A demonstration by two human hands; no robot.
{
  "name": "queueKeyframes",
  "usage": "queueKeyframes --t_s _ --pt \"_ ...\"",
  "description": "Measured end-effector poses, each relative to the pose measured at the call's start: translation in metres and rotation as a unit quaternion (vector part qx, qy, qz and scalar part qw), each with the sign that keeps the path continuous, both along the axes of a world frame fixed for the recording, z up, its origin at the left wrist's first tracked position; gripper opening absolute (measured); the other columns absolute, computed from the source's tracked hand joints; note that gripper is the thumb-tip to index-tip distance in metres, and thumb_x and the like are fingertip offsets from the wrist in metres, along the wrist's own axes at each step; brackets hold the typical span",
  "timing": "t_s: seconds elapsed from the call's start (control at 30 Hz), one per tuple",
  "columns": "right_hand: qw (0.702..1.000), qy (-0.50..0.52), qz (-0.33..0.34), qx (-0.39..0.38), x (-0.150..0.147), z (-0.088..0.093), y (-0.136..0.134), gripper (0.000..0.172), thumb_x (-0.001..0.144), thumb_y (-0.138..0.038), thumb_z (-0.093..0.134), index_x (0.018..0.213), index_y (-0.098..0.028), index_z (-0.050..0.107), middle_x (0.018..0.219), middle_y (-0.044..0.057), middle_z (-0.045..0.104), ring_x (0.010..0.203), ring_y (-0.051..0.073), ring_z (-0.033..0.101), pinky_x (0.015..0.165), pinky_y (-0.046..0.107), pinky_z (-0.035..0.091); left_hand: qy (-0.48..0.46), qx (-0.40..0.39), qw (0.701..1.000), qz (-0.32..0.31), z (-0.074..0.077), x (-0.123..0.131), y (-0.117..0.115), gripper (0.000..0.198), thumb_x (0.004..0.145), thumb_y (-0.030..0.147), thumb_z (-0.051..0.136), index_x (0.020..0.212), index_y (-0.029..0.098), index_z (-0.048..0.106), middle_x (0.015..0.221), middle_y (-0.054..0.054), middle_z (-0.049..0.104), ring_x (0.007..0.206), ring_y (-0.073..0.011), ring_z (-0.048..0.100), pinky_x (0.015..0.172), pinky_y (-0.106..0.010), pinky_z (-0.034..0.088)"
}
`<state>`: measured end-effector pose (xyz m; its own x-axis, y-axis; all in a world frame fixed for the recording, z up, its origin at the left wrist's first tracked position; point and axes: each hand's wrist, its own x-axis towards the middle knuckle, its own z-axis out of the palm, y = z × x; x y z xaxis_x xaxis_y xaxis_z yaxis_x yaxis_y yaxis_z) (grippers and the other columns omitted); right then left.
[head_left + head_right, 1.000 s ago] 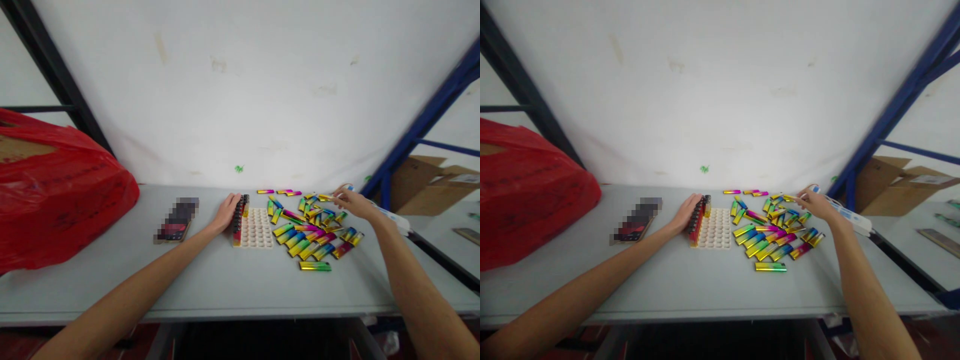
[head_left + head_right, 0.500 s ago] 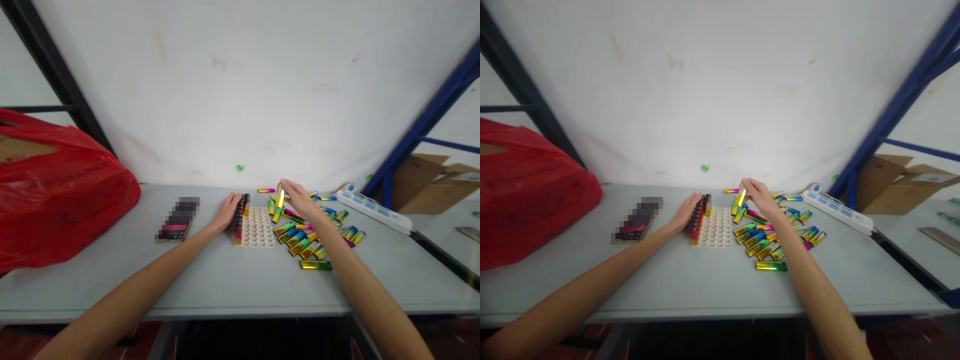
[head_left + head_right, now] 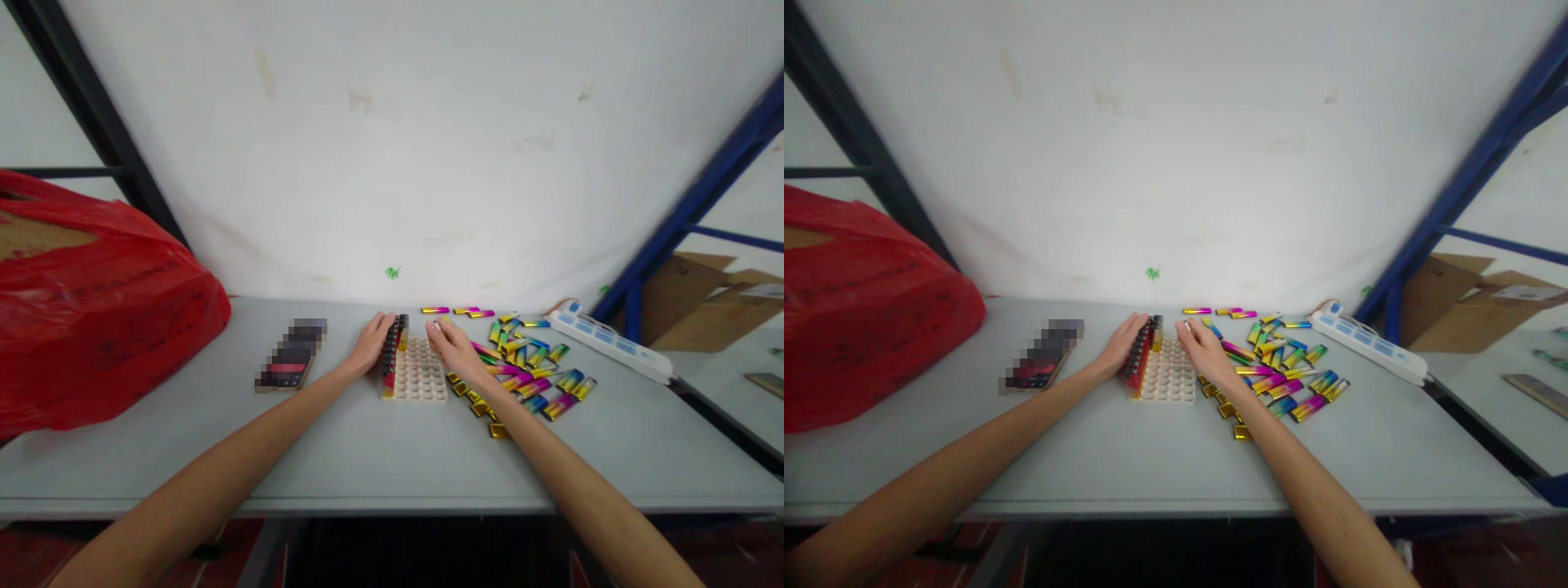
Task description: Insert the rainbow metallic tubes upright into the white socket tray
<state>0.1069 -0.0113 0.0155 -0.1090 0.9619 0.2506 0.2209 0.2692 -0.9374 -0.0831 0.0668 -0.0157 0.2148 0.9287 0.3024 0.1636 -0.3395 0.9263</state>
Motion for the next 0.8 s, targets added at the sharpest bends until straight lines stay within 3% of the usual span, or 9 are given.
queueKeyframes --t_s 0.13,0.33,0.53,0.8 --pt "0.984 -0.127 -0.078 0.096 -0.0014 -0.0040 -0.0008 0.053 0.097 -0.065 0.047 0.065 -0.023 0.039 0.060 -0.005 0.038 0.059 0.013 0.038 0.057 0.028 0.031 0.001 0.003 1.000 -0.002 0.0011 -0.0003 -0.0012 0.043 0.092 0.064 0.047 0.076 0.024 0.049 0.075 0.002 0.052 0.078 -0.0188 0.051 0.076 -0.031 0.040" --pt "0.965 -0.186 -0.140 0.121 -0.0045 -0.0032 -0.0041 0.046 0.090 -0.051 0.052 0.058 -0.023 0.032 0.054 -0.006 0.031 0.054 0.012 0.032 0.056 0.029 0.024 -0.011 -0.001 1.000 -0.002 0.0010 0.0000 -0.0020 0.041 0.093 0.061 0.048 0.075 0.024 0.048 0.074 0.003 0.051 0.076 -0.0179 0.050 0.074 -0.031 0.040" --pt "0.963 -0.194 -0.138 0.125 -0.0072 -0.0038 -0.0048 0.036 0.084 -0.041 0.049 0.058 -0.024 0.032 0.053 -0.006 0.032 0.054 0.011 0.033 0.056 0.028 0.025 -0.011 -0.003 1.000 -0.002 -0.0004 -0.0001 -0.0012 0.041 0.093 0.061 0.048 0.076 0.023 0.049 0.074 0.003 0.052 0.076 -0.0176 0.051 0.075 -0.030 0.040" --pt "0.962 -0.202 -0.131 0.130 -0.0074 0.0006 -0.0088 0.041 0.087 -0.047 0.050 0.059 -0.023 0.031 0.054 -0.006 0.032 0.056 0.011 0.033 0.057 0.028 0.024 -0.012 -0.001 1.000 -0.007 -0.0007 -0.0002 -0.0008 0.042 0.093 0.063 0.047 0.077 0.023 0.050 0.075 0.002 0.052 0.078 -0.0182 0.051 0.075 -0.030 0.041"
